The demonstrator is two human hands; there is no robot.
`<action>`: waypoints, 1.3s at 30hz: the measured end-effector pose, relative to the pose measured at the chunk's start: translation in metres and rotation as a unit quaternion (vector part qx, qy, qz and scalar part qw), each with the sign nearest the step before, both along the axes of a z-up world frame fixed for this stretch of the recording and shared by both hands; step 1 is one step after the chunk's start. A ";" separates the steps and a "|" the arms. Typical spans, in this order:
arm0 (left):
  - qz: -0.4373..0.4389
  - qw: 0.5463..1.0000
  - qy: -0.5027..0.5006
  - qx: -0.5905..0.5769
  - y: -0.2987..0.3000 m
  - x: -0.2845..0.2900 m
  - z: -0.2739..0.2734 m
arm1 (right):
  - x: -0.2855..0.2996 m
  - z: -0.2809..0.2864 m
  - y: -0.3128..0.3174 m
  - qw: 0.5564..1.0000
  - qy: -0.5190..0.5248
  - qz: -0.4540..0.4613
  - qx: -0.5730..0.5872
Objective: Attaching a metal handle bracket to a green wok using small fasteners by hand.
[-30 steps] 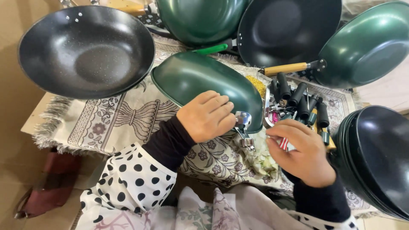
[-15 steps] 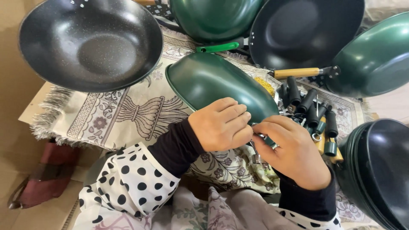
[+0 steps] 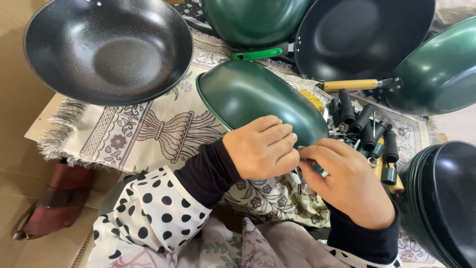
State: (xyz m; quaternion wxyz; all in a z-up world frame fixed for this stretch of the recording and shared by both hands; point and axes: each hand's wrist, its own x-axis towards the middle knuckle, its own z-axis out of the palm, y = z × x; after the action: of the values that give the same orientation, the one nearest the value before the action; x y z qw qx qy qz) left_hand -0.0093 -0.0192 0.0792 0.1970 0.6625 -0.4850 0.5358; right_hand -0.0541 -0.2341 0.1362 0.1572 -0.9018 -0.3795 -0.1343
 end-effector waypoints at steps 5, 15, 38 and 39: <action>0.003 1.000 -0.001 0.003 -0.001 0.000 -0.001 | 0.000 -0.001 -0.002 1.000 0.026 -0.015 -0.009; 0.008 1.000 0.001 0.006 0.000 0.000 0.001 | 0.002 -0.002 -0.004 0.999 0.031 -0.014 -0.004; 0.010 1.000 0.016 0.016 0.004 0.001 -0.001 | 0.001 0.000 0.001 0.998 0.054 0.016 0.014; 0.012 1.000 0.017 0.018 0.004 0.001 -0.001 | 0.001 -0.001 0.000 0.998 0.055 0.016 0.012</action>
State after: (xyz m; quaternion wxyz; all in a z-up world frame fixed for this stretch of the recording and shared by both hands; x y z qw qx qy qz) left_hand -0.0083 -0.0152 0.0778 0.1862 0.6808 -0.4831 0.5181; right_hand -0.0530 -0.2344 0.1353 0.1911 -0.8996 -0.3829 -0.0863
